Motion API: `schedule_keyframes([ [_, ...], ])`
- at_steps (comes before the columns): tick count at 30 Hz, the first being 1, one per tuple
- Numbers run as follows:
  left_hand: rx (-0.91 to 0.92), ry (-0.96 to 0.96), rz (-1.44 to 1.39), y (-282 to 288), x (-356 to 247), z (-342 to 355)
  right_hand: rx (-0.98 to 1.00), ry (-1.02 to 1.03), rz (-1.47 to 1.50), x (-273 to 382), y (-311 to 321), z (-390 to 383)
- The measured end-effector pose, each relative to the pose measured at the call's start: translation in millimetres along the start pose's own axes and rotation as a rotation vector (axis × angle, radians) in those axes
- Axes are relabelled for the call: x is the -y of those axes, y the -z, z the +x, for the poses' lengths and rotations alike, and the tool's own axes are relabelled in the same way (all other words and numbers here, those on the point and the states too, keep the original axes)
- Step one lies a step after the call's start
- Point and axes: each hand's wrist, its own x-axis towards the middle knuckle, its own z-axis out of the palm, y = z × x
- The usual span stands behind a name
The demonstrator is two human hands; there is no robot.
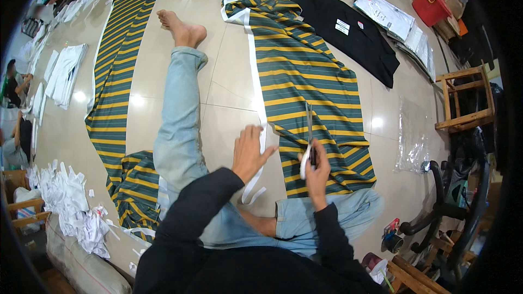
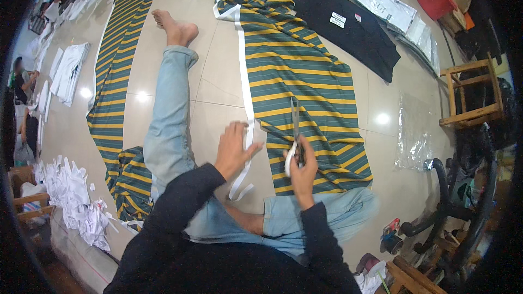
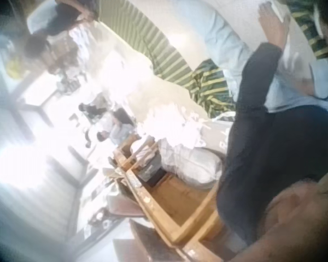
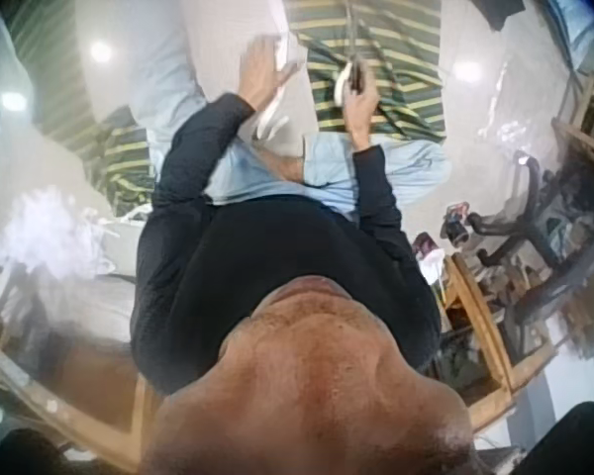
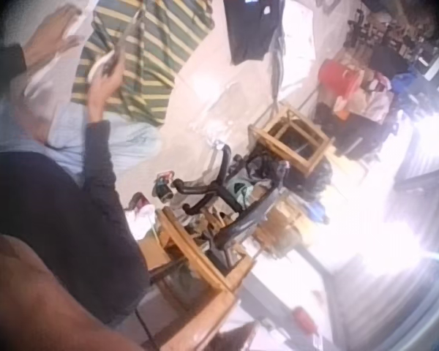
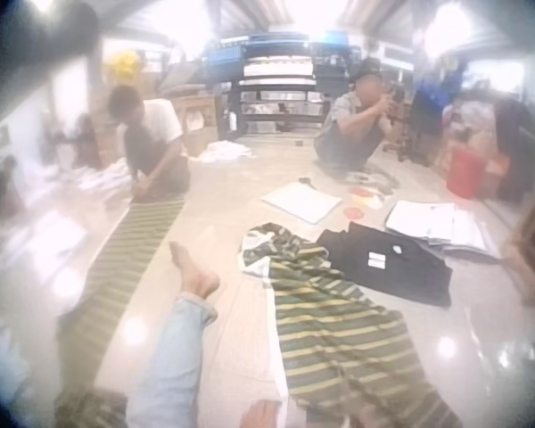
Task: The person sits on the floor and uses scissors to cut a large piece of striped fabric along a white paper template. They trim the edges of the fabric to match the template shape, then remove the template and set the cut fabric aside.
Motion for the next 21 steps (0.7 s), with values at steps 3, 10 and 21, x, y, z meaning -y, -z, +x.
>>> schedule_keyframes([
  [3,0.019,0.136,0.121,-33.8,10.6,-34.3,-0.089,0.071,-0.386,-8.5,1.5,-58.2],
  [10,-0.004,0.073,0.076,-33.8,25.3,-39.3,-0.003,-0.036,-0.085,2.2,9.9,-95.3],
  [21,0.001,0.244,-0.188,-16.3,47.6,-52.9,0.372,-0.746,0.663,18.6,-37.8,-98.6],
])
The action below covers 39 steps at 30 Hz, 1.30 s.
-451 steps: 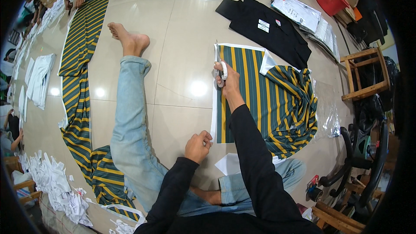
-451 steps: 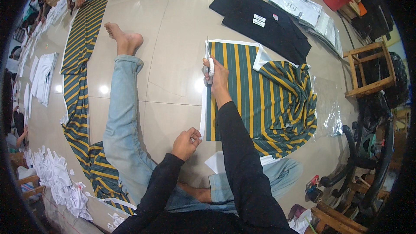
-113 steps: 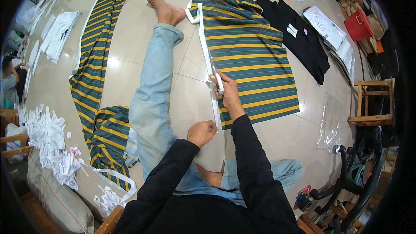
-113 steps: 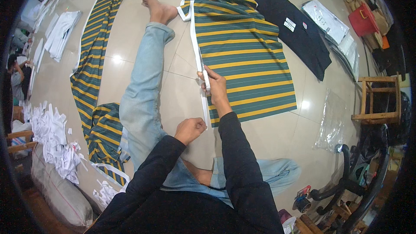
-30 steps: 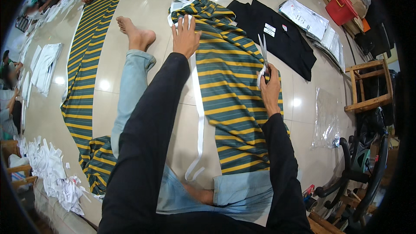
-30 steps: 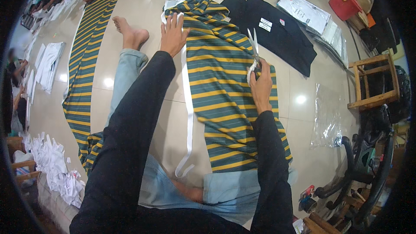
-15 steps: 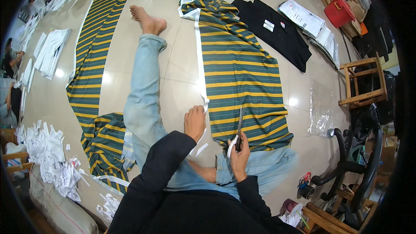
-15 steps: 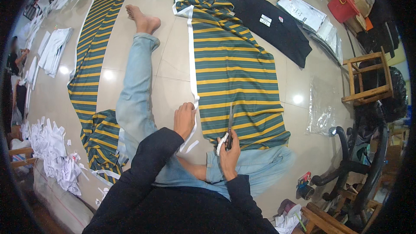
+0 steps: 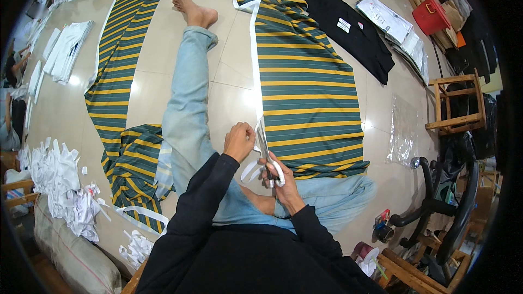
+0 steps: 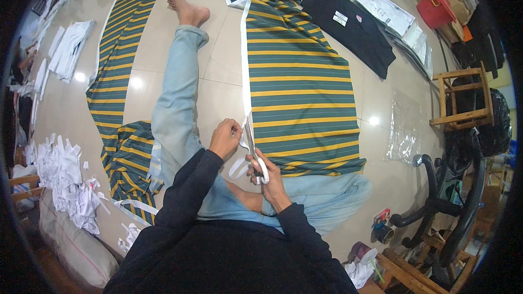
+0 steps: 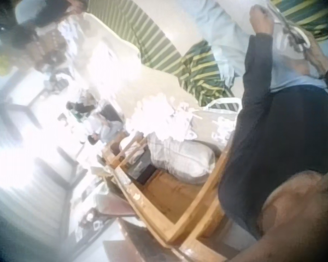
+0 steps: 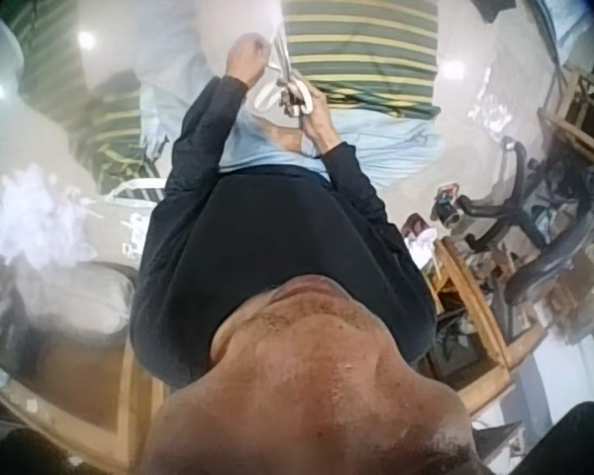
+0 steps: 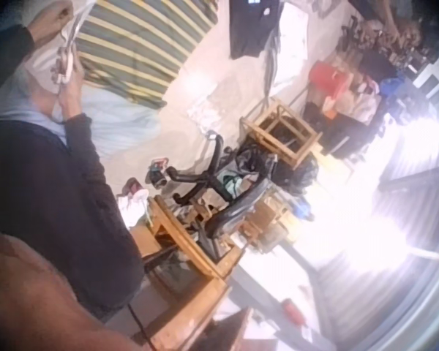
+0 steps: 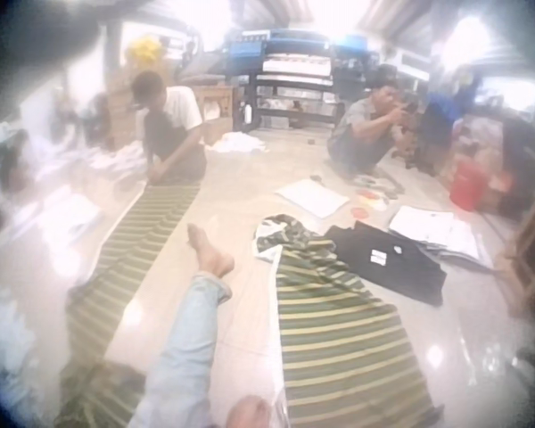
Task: The person sits on the floor and uses scissors to cut a large piece of striped fabric along a white paper template. They trim the edges of the fabric to match the template shape, then remove the template and set the cut fabric aside.
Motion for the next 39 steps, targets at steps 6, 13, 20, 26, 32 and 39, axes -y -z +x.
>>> schedule_keyframes([
  [6,0.118,0.057,0.008,6.1,-7.4,2.6,-0.104,0.131,0.036,0.8,-18.6,42.6],
  [13,0.173,0.067,0.029,9.4,-5.7,3.4,-0.126,0.194,0.001,9.9,-21.7,64.0],
  [20,0.196,0.062,-0.002,7.6,-0.3,3.2,-0.123,0.195,-0.026,11.0,-23.7,64.3],
  [26,0.254,0.065,0.007,9.5,0.1,3.7,-0.137,0.172,-0.068,12.1,-23.1,63.6],
  [32,0.219,0.041,0.040,11.9,-5.3,2.7,-0.157,0.162,-0.095,15.1,-26.8,62.1],
  [39,0.240,0.050,0.067,11.7,-5.0,4.2,-0.168,0.186,-0.048,28.4,-31.8,73.4],
])
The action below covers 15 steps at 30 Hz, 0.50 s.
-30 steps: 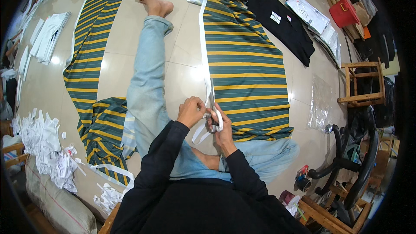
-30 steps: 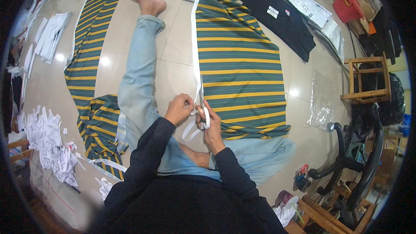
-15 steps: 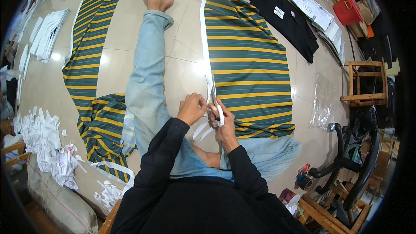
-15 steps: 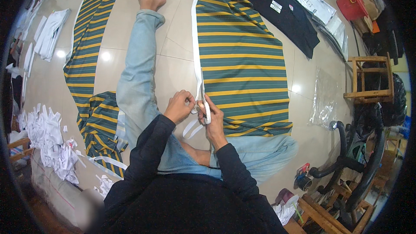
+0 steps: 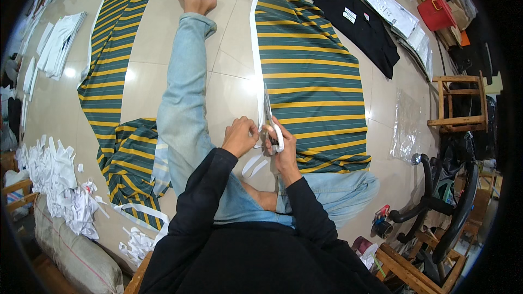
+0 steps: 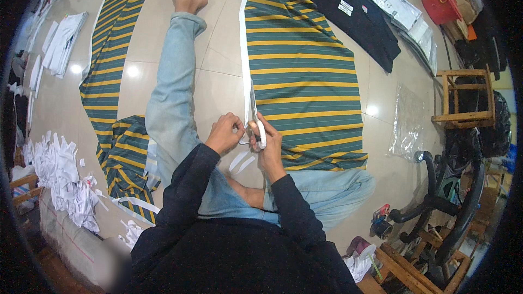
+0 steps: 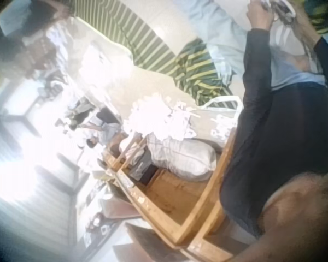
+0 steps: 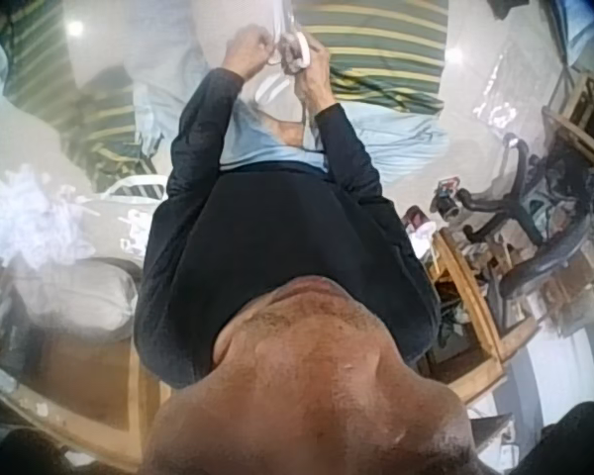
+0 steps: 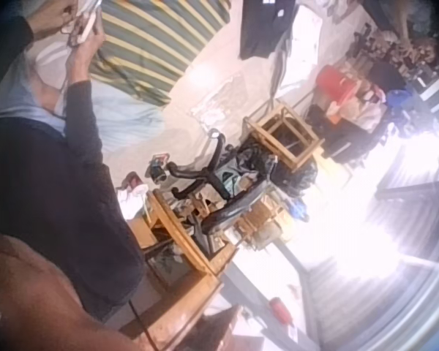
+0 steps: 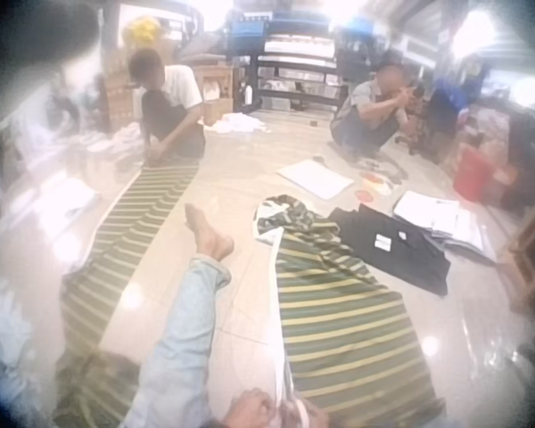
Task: The person sits on the floor and uses scissors to cut a large piece of striped fabric along a white paper template. They trim the edges of the fabric to match the template shape, then remove the template and set the cut fabric aside.
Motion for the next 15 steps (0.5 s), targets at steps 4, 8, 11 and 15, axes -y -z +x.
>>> schedule_keyframes([
  [4,-0.010,0.001,0.003,-0.3,0.3,-0.4,0.016,0.028,-0.038,6.4,-4.4,21.9],
  [8,0.006,-0.015,0.004,-0.6,2.3,0.0,0.026,0.049,-0.065,7.1,-5.3,34.4],
  [11,0.008,-0.011,-0.004,0.4,0.0,-0.7,0.040,0.044,-0.055,7.0,-3.6,38.7],
  [15,0.025,-0.001,0.006,2.3,-1.2,-1.9,0.043,0.038,-0.075,7.8,-3.6,38.2],
])
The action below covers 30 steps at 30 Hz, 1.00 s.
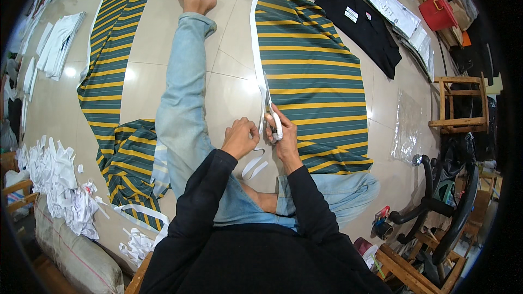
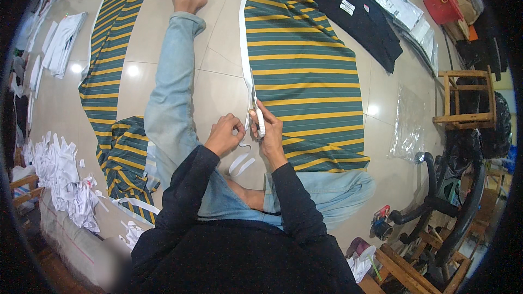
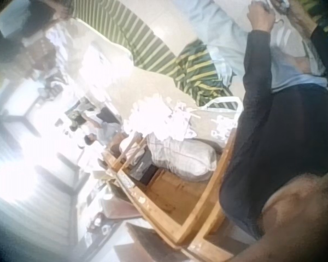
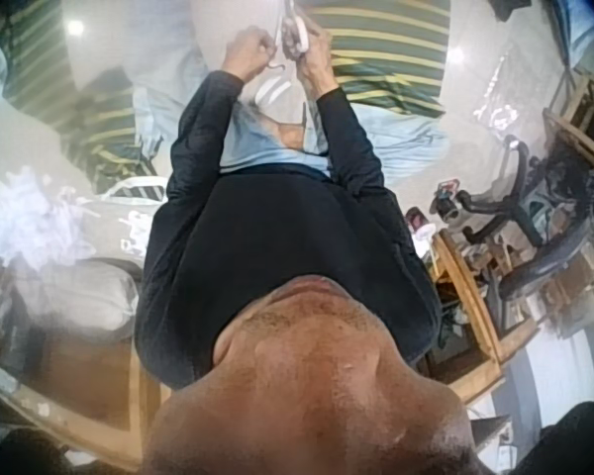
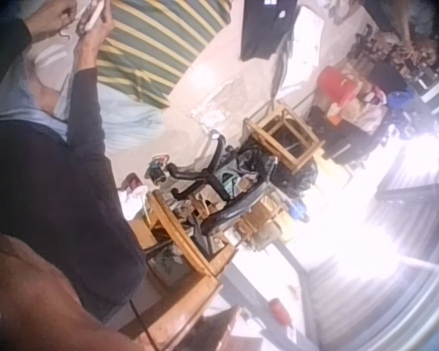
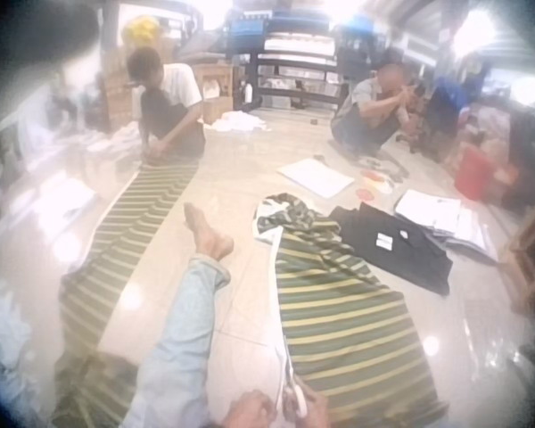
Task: The person sits on the floor and uses scissors to cut a large piece of striped fabric along a white paper template. They trim the edges of the fabric to match the template shape, then remove the template and set the cut fabric aside.
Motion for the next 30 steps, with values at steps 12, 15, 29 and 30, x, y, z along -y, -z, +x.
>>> schedule_keyframes([
  [12,0.014,-0.024,0.043,-2.4,3.0,0.9,0.003,-0.006,-0.020,0.5,1.9,7.4],
  [15,0.019,-0.023,0.041,-1.9,3.0,0.7,-0.002,-0.008,0.005,13.8,-8.3,14.6],
  [29,0.064,-0.022,0.038,4.5,-4.5,-2.3,0.020,0.000,-0.090,17.3,-11.9,40.3],
  [30,0.067,-0.026,0.041,4.5,-4.7,-2.5,0.023,-0.001,-0.116,16.1,-11.2,40.9],
])
